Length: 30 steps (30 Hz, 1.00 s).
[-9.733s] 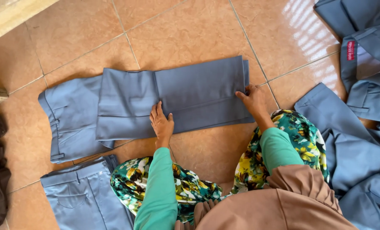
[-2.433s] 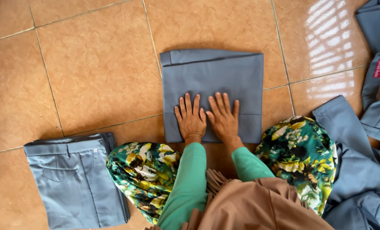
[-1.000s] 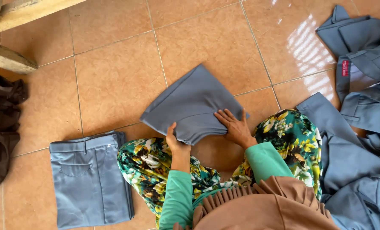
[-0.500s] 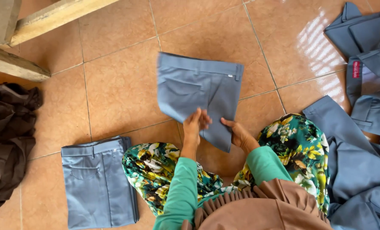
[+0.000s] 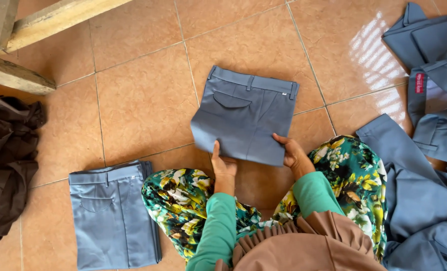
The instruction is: Folding grey trousers into neat rectangles and stacking them on the floor in a sewing factory environment.
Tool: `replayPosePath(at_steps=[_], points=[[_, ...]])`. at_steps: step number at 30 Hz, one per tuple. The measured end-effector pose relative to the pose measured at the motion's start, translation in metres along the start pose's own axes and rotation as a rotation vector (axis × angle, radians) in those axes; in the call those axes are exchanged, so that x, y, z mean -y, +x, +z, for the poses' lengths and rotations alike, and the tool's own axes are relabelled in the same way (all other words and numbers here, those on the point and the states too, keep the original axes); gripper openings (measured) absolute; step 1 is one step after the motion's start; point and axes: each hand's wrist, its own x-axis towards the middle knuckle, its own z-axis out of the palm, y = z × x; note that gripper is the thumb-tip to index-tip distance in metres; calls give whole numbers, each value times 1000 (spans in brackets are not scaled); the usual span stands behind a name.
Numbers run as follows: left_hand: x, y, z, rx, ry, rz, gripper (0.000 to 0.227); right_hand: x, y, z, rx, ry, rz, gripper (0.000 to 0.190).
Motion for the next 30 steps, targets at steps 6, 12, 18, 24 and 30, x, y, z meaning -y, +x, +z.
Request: replayPosePath(at_steps=[6, 12, 18, 24, 30], points=[[21, 23, -65, -429, 352, 295, 93, 19, -72, 38, -201, -446, -184, 85], [27, -2, -80, -466, 620, 560, 104, 6, -2, -18, -536, -806, -516, 78], [12, -13, -23, -273, 1685, 1271, 58, -4, -20, 12, -850, -1457, -1189, 52], [61, 18, 21, 335, 2384, 747, 57, -35, -7, 34, -661, -1913, -1170, 56], [36, 53, 2, 228, 2404, 919, 58, -33, -6, 35, -637, -1917, -1001, 60]])
